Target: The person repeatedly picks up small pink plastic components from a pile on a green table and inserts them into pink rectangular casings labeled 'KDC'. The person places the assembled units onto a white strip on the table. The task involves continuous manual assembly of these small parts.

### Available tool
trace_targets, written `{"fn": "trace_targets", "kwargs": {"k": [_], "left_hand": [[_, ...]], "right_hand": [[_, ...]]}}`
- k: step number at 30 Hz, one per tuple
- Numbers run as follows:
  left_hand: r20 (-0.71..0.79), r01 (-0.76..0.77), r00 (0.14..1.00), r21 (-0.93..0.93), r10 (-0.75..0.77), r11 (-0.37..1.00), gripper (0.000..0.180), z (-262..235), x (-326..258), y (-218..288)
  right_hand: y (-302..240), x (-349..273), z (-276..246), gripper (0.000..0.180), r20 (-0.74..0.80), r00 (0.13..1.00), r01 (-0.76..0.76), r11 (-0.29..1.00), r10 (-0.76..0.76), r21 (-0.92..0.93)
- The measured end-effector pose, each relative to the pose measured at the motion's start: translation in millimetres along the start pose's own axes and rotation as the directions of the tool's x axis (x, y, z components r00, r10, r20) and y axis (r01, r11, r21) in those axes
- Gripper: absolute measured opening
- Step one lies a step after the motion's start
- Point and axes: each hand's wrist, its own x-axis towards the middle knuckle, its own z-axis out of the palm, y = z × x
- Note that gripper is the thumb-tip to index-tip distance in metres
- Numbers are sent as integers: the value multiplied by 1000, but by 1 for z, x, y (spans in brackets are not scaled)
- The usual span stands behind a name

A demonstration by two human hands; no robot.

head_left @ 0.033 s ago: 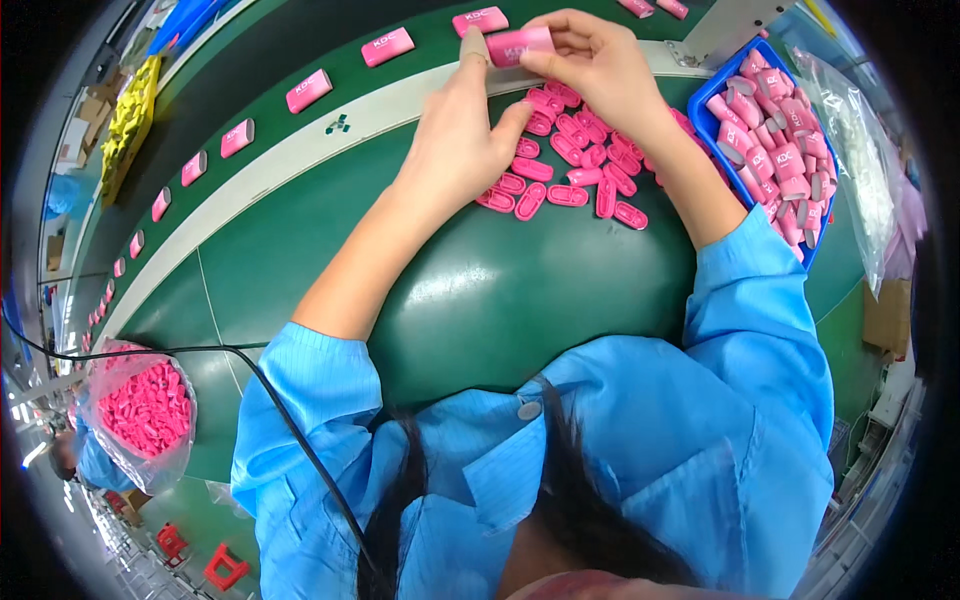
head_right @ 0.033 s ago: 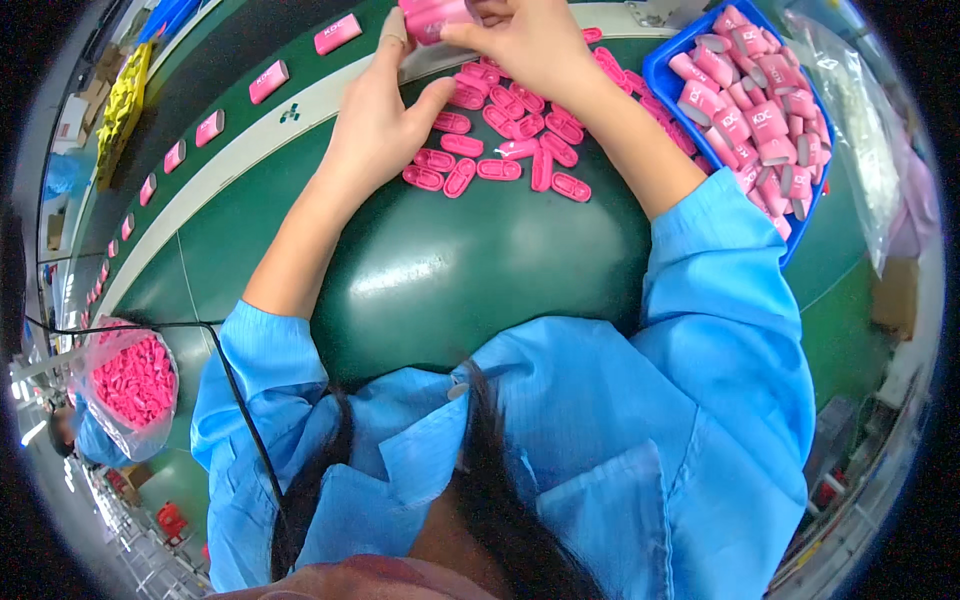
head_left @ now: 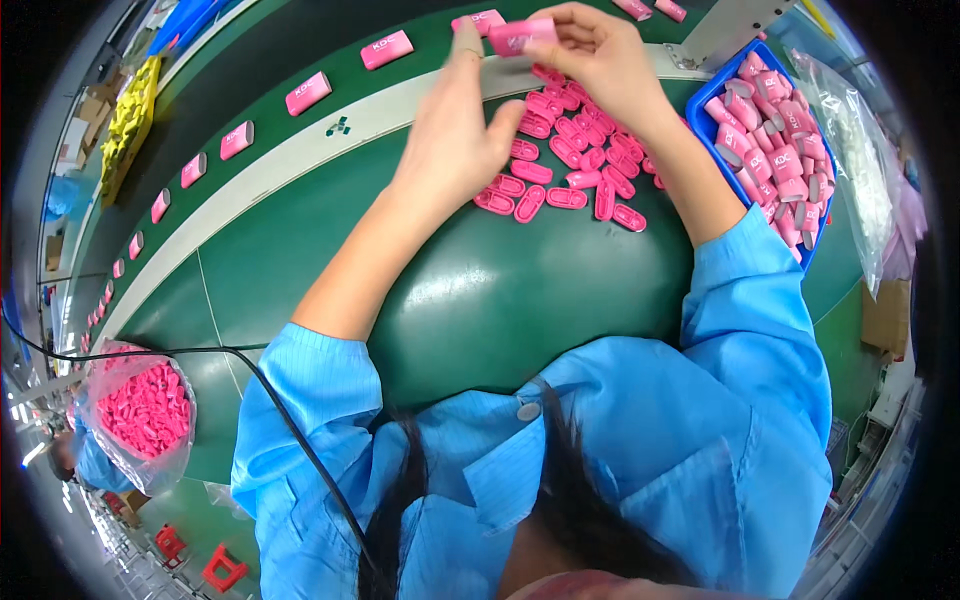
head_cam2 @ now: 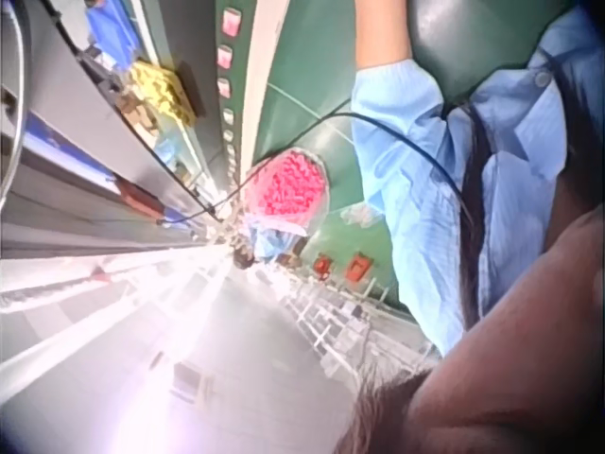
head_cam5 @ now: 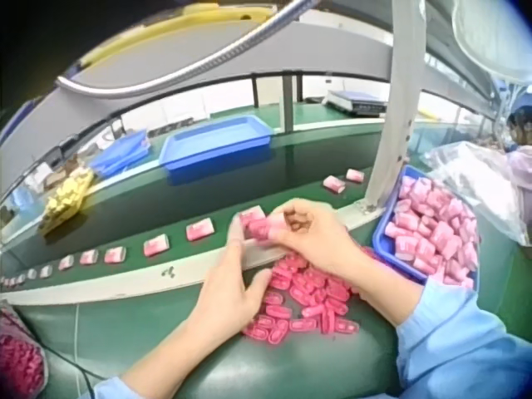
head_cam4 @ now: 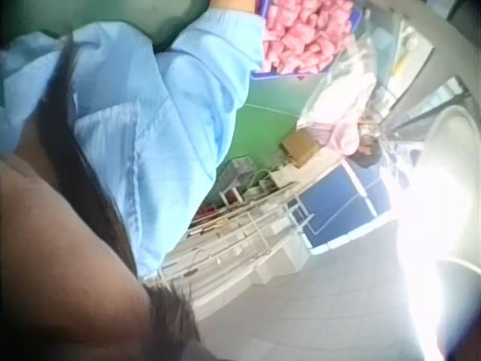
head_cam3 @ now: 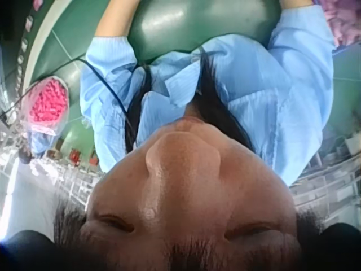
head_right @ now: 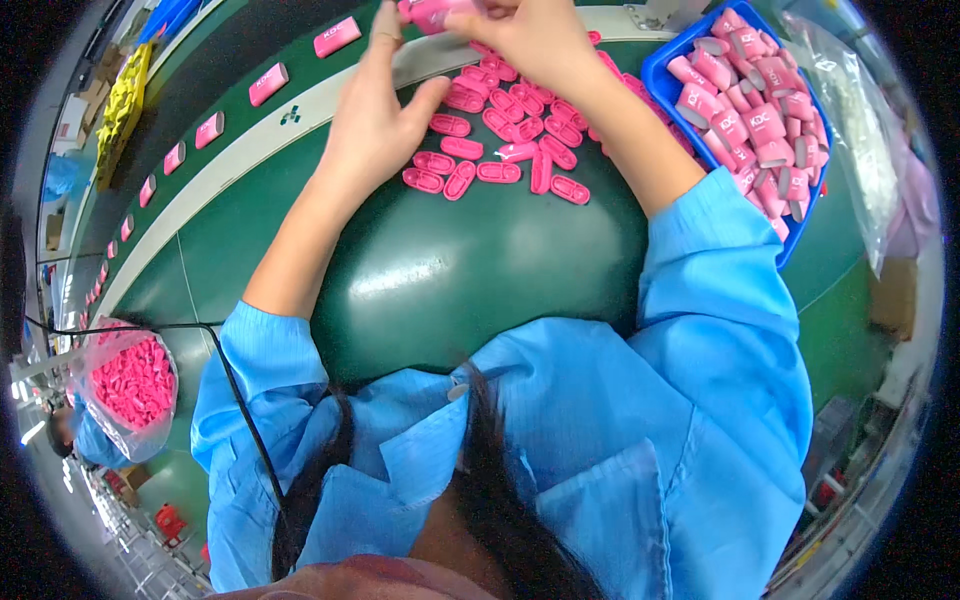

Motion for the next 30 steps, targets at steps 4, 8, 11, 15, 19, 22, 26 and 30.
{"fn": "trace_targets", "kwargs": {"k": [4,8,11,15,19,22,26,30], "left_hand": [[116,-126,985,-7,126,992,17,-12,11,-9],[429,-90,899,-9,85,996,13,-24,6,2],[504,-87,862,54,48,995,14,-23,2,5],[477,-44,879,55,12,998,18,-17,0,7],[450,-31,892,-13,34,999,25,-16,0,4],[439,114,896,-79,-68,990,27,-11,7,-5],[455,559,824,-564,-337,608,31,-12,12,-12],[416,558,824,-713,-386,423,29,-9,12,-16]], "right_hand": [[40,46,-49,18,-149,988,-21,946,-29,-324],[54,79,-72,27,-228,965,-236,813,131,-532],[65,99,-97,38,-275,951,-165,519,-142,-839],[30,89,-89,26,-455,885,-464,131,96,-876],[40,82,-98,28,-276,958,-247,256,-82,-935],[6,52,-77,27,-106,981,-29,417,-162,-908],[-18,5,-33,19,160,985,-60,996,71,-70],[-6,-15,-8,19,140,990,2,997,9,-76]]}}
